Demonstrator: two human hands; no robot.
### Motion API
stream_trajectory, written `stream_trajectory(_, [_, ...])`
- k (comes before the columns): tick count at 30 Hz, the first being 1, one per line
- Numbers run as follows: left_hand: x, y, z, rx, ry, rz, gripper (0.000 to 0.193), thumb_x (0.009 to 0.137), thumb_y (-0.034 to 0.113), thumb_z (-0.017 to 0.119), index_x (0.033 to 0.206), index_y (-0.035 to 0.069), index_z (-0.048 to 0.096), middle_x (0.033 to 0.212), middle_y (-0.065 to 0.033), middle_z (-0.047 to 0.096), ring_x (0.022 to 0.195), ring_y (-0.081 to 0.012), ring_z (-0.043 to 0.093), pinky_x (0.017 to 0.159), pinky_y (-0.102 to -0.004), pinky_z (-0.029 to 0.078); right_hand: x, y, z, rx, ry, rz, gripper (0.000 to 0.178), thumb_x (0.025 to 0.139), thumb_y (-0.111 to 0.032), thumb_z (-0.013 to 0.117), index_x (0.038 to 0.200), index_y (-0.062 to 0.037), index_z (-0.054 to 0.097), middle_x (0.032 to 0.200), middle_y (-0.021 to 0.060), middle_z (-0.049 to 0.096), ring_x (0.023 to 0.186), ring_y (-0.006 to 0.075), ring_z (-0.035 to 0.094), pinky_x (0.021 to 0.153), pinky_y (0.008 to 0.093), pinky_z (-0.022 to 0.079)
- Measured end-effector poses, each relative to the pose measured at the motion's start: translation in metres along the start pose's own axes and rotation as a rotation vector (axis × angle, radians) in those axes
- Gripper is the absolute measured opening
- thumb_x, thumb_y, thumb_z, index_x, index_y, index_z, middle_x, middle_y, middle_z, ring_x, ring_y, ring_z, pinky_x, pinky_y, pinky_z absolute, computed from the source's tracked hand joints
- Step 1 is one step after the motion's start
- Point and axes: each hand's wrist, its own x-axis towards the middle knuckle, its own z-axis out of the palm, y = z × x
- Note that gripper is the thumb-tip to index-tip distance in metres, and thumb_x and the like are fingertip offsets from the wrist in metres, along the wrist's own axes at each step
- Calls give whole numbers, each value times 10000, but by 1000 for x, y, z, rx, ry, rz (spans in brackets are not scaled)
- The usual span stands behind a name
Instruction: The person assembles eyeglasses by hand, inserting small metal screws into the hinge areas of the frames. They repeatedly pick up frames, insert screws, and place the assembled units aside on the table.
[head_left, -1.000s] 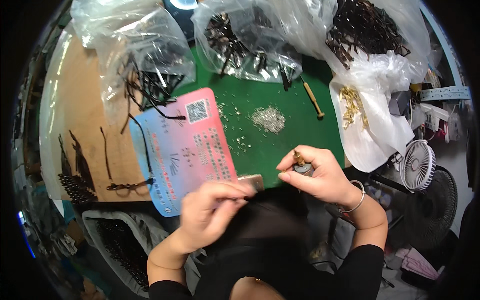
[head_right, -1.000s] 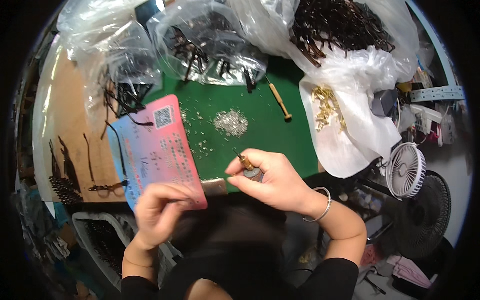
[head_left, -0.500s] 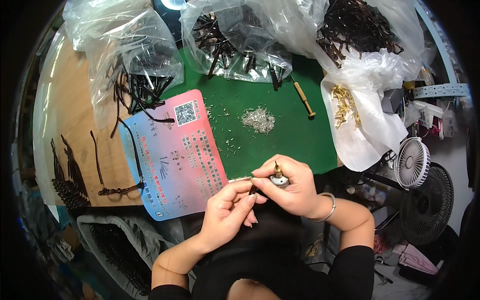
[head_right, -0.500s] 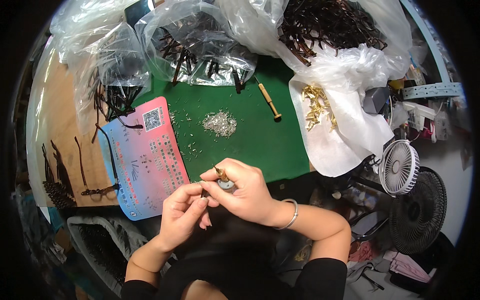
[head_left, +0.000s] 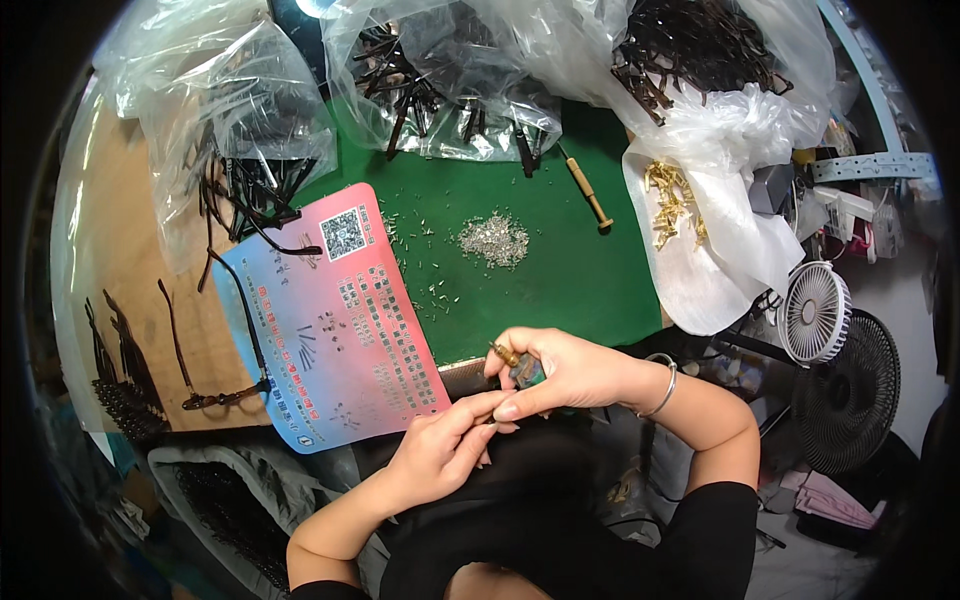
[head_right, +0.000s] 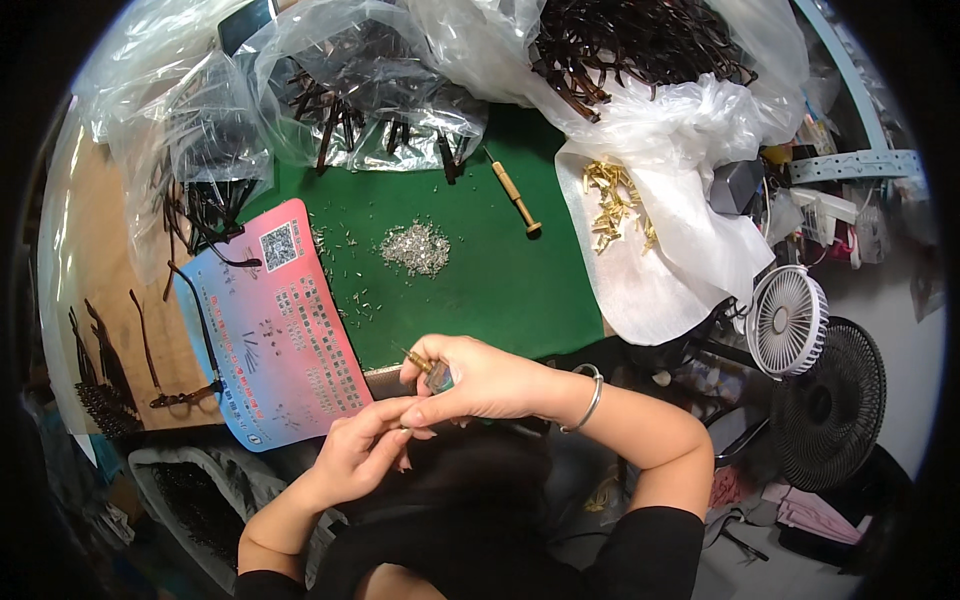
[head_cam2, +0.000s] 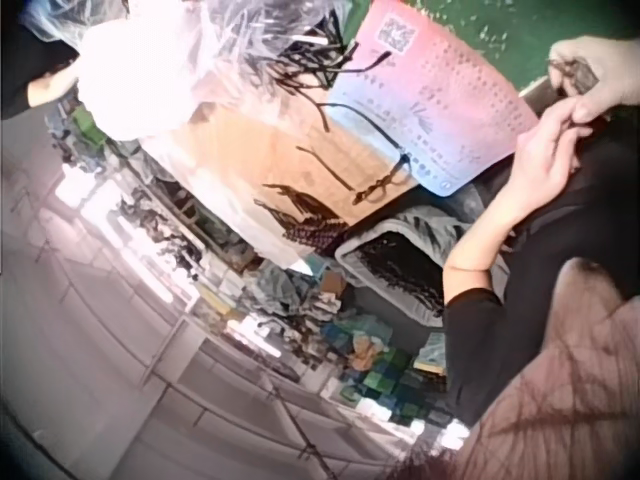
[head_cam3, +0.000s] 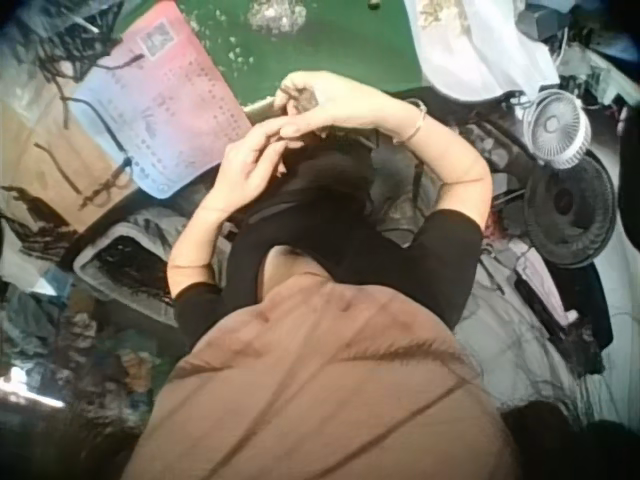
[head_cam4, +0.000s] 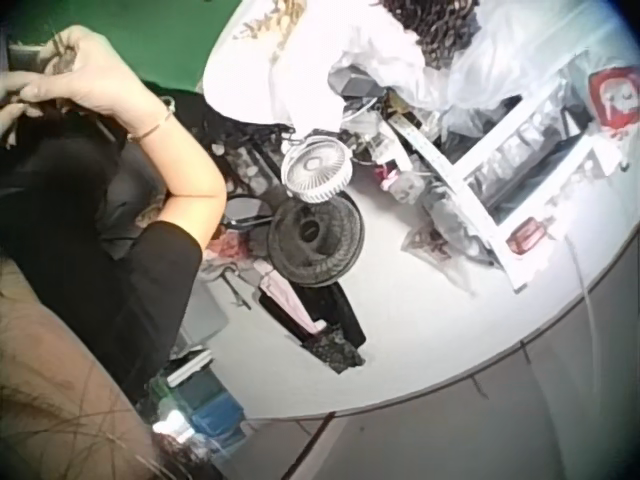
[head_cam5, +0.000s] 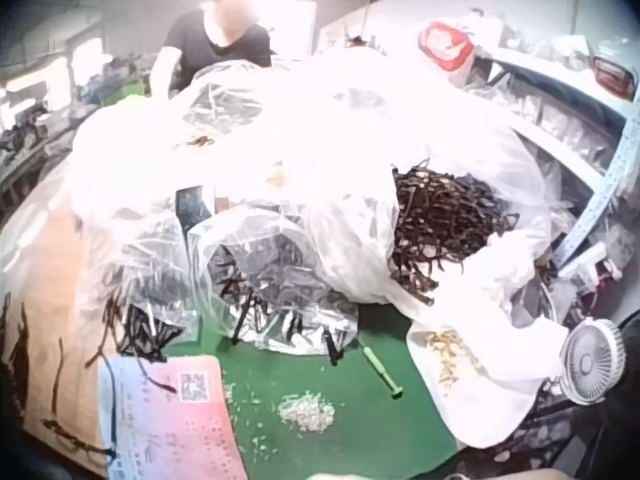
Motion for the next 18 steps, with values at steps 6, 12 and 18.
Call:
stream_trajectory(6, [5,3,-8,120,195,-46,282,905,-19,467,1181,3,521,857,-82,667,612,-106,619,580,-233,520,-20,-8,3,-557,253,-76,405,859,-192,564,1143,37,387,1088,252,466,970,351,562,848,399,464])
stream_trajectory(12, [26,-3,-11,228,361,-46,255,900,-10,483,1153,-12,517,889,-106,683,567,-103,615,535,-233,508,-19,2,0,-1131,559,-251,432,790,-54,598,1206,-31,482,917,158,460,654,279,595,563,361,515])
stream_trajectory(18, [30,-5,-12,221,373,-41,241,899,-1,493,1138,-16,527,867,-108,681,552,-91,599,514,-227,497,-13,10,-1,-1273,641,-316,459,728,-62,640,1176,-55,539,887,118,468,611,210,580,512,313,502])
